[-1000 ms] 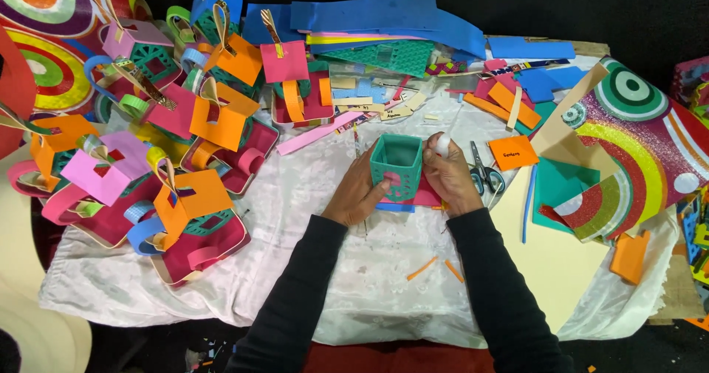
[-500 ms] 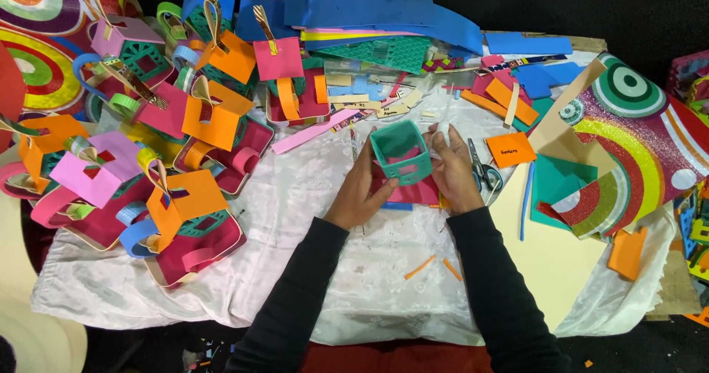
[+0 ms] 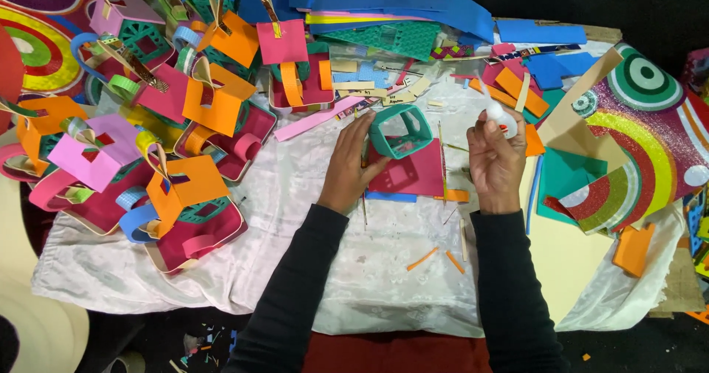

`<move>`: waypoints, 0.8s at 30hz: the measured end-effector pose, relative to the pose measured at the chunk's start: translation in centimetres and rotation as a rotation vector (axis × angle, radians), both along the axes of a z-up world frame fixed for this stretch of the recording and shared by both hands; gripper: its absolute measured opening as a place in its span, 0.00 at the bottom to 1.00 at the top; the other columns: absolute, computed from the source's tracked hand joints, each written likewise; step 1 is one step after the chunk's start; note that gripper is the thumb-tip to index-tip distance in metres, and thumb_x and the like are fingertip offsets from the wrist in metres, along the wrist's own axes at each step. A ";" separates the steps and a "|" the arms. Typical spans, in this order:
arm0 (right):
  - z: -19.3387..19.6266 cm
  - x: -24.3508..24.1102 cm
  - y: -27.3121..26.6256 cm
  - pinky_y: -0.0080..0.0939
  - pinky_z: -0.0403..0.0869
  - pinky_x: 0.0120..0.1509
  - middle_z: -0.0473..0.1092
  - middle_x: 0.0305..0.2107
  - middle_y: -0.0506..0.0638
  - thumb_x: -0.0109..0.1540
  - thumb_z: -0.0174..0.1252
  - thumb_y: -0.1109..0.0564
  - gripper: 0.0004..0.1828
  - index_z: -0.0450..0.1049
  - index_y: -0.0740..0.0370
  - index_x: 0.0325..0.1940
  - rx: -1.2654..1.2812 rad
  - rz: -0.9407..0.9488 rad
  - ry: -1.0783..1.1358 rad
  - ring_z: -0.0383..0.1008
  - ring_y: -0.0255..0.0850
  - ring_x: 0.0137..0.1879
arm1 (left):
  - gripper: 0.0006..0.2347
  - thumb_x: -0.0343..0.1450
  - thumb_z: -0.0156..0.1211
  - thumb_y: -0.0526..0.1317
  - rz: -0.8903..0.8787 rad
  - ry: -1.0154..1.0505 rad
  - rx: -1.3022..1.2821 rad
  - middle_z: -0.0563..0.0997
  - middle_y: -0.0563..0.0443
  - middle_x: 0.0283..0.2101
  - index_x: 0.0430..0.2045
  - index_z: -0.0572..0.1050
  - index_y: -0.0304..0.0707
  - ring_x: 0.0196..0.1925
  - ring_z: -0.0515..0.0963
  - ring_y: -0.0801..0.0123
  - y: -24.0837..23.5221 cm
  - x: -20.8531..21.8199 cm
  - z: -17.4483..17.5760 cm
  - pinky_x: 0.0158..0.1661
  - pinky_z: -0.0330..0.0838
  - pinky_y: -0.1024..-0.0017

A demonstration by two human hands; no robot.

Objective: Assembling small decorative paper houses using glue and pre-cut paper components.

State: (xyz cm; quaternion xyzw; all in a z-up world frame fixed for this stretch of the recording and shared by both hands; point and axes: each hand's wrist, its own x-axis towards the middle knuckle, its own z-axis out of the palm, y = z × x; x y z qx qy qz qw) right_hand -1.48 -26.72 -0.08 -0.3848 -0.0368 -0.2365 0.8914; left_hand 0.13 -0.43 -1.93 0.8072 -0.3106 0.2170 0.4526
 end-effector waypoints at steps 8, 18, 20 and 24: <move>1.5 1.6 -0.7 0.28 0.59 0.35 0.65 0.24 0.47 0.68 0.61 0.50 0.11 0.72 0.56 0.50 -0.214 0.130 -0.041 0.56 0.29 0.25 | 0.33 0.70 0.70 0.33 -0.057 0.023 -0.038 0.64 0.39 0.71 0.70 0.59 0.35 0.73 0.64 0.44 -0.2 -0.4 0.5 0.70 0.60 0.50; 1.8 2.6 -0.4 0.29 0.58 0.33 0.52 0.16 0.38 0.68 0.58 0.48 0.13 0.77 0.58 0.48 -0.142 0.139 0.003 0.51 0.28 0.20 | 0.34 0.67 0.73 0.31 -0.064 0.142 -0.139 0.65 0.41 0.66 0.69 0.63 0.41 0.71 0.66 0.40 0.1 -0.1 1.0 0.67 0.65 0.49; 1.9 1.6 -0.3 0.29 0.58 0.34 0.53 0.17 0.39 0.68 0.59 0.49 0.13 0.77 0.60 0.48 -0.196 0.075 0.000 0.51 0.27 0.21 | 0.33 0.67 0.72 0.31 -0.079 0.153 -0.136 0.65 0.42 0.65 0.69 0.63 0.42 0.70 0.66 0.40 -0.2 -0.4 1.1 0.66 0.66 0.49; 1.7 1.6 0.5 0.27 0.62 0.32 0.69 0.29 0.50 0.72 0.55 0.46 0.16 0.74 0.62 0.45 -0.476 -0.212 -0.019 0.60 0.27 0.26 | 0.33 0.67 0.72 0.29 -0.093 0.169 -0.135 0.66 0.43 0.65 0.68 0.65 0.44 0.69 0.68 0.40 -0.2 -0.8 2.0 0.64 0.70 0.50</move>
